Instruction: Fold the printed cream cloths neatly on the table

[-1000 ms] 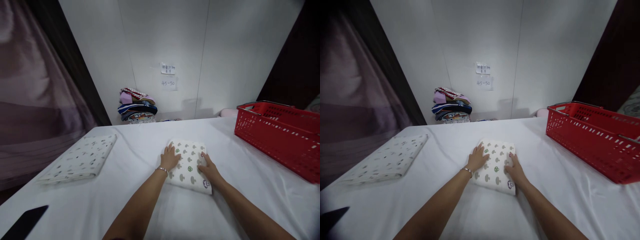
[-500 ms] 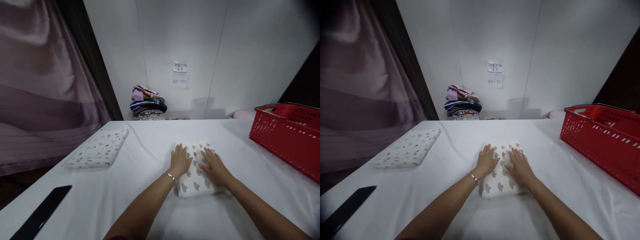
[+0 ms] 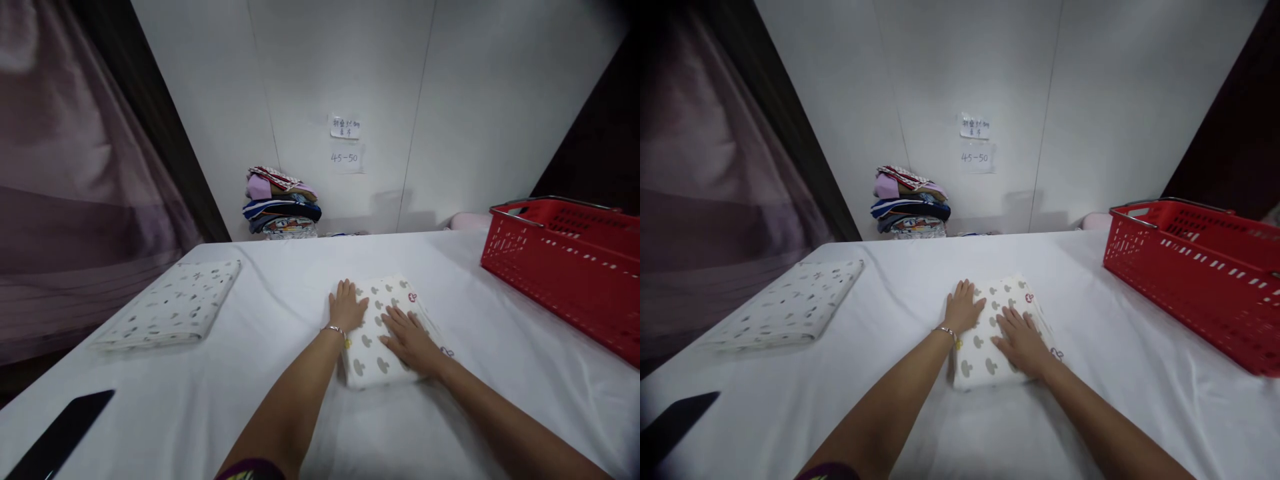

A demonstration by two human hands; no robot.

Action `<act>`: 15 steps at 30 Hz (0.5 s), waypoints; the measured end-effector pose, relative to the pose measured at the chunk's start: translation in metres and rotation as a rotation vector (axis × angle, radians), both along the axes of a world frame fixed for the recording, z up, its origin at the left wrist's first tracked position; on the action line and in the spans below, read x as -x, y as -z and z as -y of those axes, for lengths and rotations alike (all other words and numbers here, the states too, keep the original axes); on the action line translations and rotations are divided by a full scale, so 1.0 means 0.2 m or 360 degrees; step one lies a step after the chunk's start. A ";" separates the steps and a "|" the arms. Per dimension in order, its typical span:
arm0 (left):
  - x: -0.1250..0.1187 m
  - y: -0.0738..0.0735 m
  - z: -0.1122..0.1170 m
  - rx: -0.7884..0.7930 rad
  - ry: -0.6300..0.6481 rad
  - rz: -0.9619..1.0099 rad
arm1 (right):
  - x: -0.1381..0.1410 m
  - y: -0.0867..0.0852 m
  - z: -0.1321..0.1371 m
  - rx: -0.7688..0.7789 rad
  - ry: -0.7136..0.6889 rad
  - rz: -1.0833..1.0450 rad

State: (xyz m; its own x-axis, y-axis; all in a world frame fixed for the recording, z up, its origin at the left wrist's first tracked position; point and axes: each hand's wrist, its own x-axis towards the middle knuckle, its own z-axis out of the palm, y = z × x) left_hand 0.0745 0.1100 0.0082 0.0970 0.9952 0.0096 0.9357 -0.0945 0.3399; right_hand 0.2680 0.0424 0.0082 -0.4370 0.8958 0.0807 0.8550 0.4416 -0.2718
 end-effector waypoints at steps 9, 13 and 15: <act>0.00 0.00 0.00 -0.0002 -0.0011 0.0012 | -0.13 0.05 -0.08 -0.0131 0.0265 0.0175; 0.00 -0.02 0.01 0.0006 -0.0001 0.0044 | -0.12 0.03 -0.11 -0.0079 0.0312 0.0168; -0.01 -0.03 0.01 0.0007 -0.0010 0.0045 | -0.11 0.00 -0.16 -0.0091 0.0351 0.0147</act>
State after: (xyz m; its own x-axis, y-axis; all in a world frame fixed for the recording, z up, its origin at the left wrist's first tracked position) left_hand 0.0755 0.1076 0.0135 0.0906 0.9959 0.0081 0.9263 -0.0872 0.3665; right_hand 0.2897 0.0744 0.0091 -0.2394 0.9655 0.1029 0.9525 0.2541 -0.1681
